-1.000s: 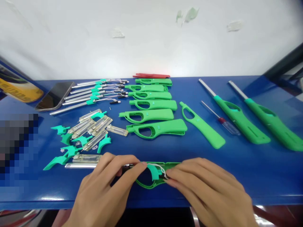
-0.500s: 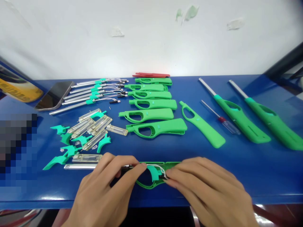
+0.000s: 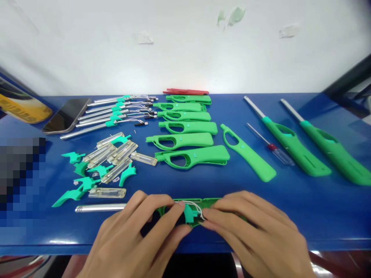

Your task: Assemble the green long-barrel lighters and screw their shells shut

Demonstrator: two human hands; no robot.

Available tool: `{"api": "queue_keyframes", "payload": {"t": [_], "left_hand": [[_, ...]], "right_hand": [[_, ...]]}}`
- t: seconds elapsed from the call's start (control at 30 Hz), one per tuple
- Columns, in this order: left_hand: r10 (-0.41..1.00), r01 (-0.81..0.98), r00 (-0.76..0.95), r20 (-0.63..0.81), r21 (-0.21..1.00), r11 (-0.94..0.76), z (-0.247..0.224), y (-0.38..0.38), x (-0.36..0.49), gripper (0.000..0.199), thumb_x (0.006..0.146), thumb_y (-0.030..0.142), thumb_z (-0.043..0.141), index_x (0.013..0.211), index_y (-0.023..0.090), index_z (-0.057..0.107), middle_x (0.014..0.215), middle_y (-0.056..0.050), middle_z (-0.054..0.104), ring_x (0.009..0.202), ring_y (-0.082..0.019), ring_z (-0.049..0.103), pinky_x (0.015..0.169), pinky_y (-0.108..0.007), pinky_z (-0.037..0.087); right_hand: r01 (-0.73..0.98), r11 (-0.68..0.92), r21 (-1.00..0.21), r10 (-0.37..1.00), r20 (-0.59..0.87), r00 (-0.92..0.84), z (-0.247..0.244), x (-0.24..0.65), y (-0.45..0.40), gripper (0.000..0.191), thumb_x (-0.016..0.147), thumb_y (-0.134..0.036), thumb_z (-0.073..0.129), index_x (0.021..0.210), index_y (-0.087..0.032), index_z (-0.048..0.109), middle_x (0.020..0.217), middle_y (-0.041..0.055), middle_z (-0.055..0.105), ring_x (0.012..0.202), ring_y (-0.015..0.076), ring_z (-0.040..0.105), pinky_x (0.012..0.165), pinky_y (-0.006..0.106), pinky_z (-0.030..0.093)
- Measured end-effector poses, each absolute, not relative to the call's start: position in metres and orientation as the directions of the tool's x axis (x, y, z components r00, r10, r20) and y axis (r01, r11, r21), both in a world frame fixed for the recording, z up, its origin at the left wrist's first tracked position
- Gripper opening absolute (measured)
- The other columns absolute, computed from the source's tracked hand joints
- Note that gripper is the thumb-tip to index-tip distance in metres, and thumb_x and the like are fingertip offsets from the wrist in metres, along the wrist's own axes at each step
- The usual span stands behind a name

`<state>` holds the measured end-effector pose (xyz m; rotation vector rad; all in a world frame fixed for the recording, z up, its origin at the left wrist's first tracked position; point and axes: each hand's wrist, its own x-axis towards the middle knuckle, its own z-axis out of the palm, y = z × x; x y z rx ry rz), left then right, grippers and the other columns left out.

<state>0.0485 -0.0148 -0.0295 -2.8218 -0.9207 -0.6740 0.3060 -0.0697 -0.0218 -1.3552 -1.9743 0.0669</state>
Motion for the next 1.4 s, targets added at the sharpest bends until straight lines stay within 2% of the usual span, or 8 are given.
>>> {"api": "queue_keyframes", "payload": {"t": [0.2, 0.37, 0.47, 0.6, 0.77, 1.03, 1.2, 1.4], "left_hand": [[0.576, 0.592, 0.711, 0.403, 0.099, -0.800, -0.031, -0.019, 0.048, 0.029, 0.114, 0.030, 0.057, 0.141, 0.027, 0.069, 0.116, -0.002, 0.077, 0.103, -0.017, 0.074, 0.102, -0.033, 0.058], [0.610, 0.590, 0.683, 0.402, 0.189, -0.785, -0.033, -0.023, 0.052, 0.031, 0.114, 0.026, 0.057, 0.143, 0.026, 0.068, 0.112, -0.003, 0.076, 0.095, -0.015, 0.075, 0.081, -0.026, 0.060], [0.593, 0.566, 0.688, 0.419, 0.203, -0.799, -0.033, -0.023, 0.054, 0.027, 0.113, 0.024, 0.059, 0.138, 0.023, 0.068, 0.107, -0.002, 0.075, 0.087, -0.013, 0.074, 0.076, -0.025, 0.059], [0.600, 0.588, 0.671, 0.435, 0.181, -0.789, -0.034, -0.024, 0.054, 0.029, 0.113, 0.026, 0.060, 0.141, 0.023, 0.067, 0.113, -0.002, 0.076, 0.096, -0.015, 0.076, 0.081, -0.027, 0.058], [0.580, 0.563, 0.672, 0.461, 0.190, -0.804, -0.036, -0.023, 0.054, 0.028, 0.112, 0.022, 0.065, 0.141, 0.021, 0.068, 0.114, -0.001, 0.075, 0.103, -0.012, 0.073, 0.092, -0.025, 0.054], [0.565, 0.559, 0.656, 0.501, 0.181, -0.809, -0.038, -0.024, 0.053, 0.029, 0.110, 0.018, 0.069, 0.139, 0.017, 0.069, 0.117, -0.001, 0.077, 0.111, -0.012, 0.071, 0.112, -0.027, 0.049], [0.559, 0.558, 0.661, 0.500, 0.171, -0.812, -0.040, -0.024, 0.050, 0.031, 0.110, 0.021, 0.068, 0.141, 0.018, 0.068, 0.117, -0.001, 0.077, 0.110, -0.013, 0.072, 0.111, -0.027, 0.051], [0.563, 0.553, 0.650, 0.511, 0.191, -0.811, -0.037, -0.024, 0.054, 0.028, 0.111, 0.020, 0.068, 0.139, 0.015, 0.069, 0.115, -0.003, 0.076, 0.108, -0.012, 0.070, 0.110, -0.027, 0.050]], "right_hand": [[0.789, 0.434, -0.435, 0.829, 0.535, -0.161, -0.022, 0.305, -0.068, 0.033, 0.117, -0.035, 0.055, 0.096, -0.027, 0.080, 0.090, -0.0081, 0.080, 0.076, 0.0084, 0.072, 0.078, 0.022, 0.056], [0.781, 0.453, -0.431, 0.814, 0.556, -0.166, -0.021, 0.301, -0.067, 0.037, 0.118, -0.035, 0.053, 0.094, -0.027, 0.079, 0.088, -0.0091, 0.080, 0.075, 0.0075, 0.072, 0.079, 0.021, 0.056], [0.784, 0.452, -0.425, 0.813, 0.558, -0.166, -0.020, 0.302, -0.067, 0.039, 0.119, -0.034, 0.051, 0.093, -0.027, 0.078, 0.090, -0.0107, 0.081, 0.078, 0.0065, 0.073, 0.082, 0.020, 0.056], [0.792, 0.471, -0.388, 0.831, 0.497, -0.251, -0.024, 0.309, -0.073, 0.030, 0.118, -0.032, 0.053, 0.106, -0.028, 0.080, 0.102, -0.0117, 0.084, 0.089, 0.0076, 0.075, 0.093, 0.019, 0.056], [0.792, 0.471, -0.389, 0.837, 0.481, -0.261, -0.029, 0.315, -0.081, 0.020, 0.112, -0.025, 0.061, 0.119, -0.026, 0.080, 0.112, -0.0061, 0.084, 0.102, 0.0113, 0.075, 0.100, 0.017, 0.058], [0.751, 0.482, -0.451, 0.831, 0.506, -0.230, -0.025, 0.308, -0.078, 0.021, 0.109, -0.026, 0.061, 0.110, -0.023, 0.082, 0.104, 0.0017, 0.085, 0.097, 0.0170, 0.080, 0.089, 0.022, 0.065], [0.688, 0.445, -0.572, 0.835, 0.544, -0.088, -0.022, 0.297, -0.076, 0.022, 0.109, -0.033, 0.063, 0.103, -0.023, 0.082, 0.094, 0.0026, 0.085, 0.090, 0.0184, 0.081, 0.081, 0.023, 0.067], [0.641, 0.457, -0.617, 0.835, 0.545, -0.072, -0.020, 0.296, -0.073, 0.025, 0.106, -0.043, 0.068, 0.100, -0.024, 0.083, 0.090, 0.0037, 0.084, 0.082, 0.0207, 0.082, 0.080, 0.028, 0.068]]}}
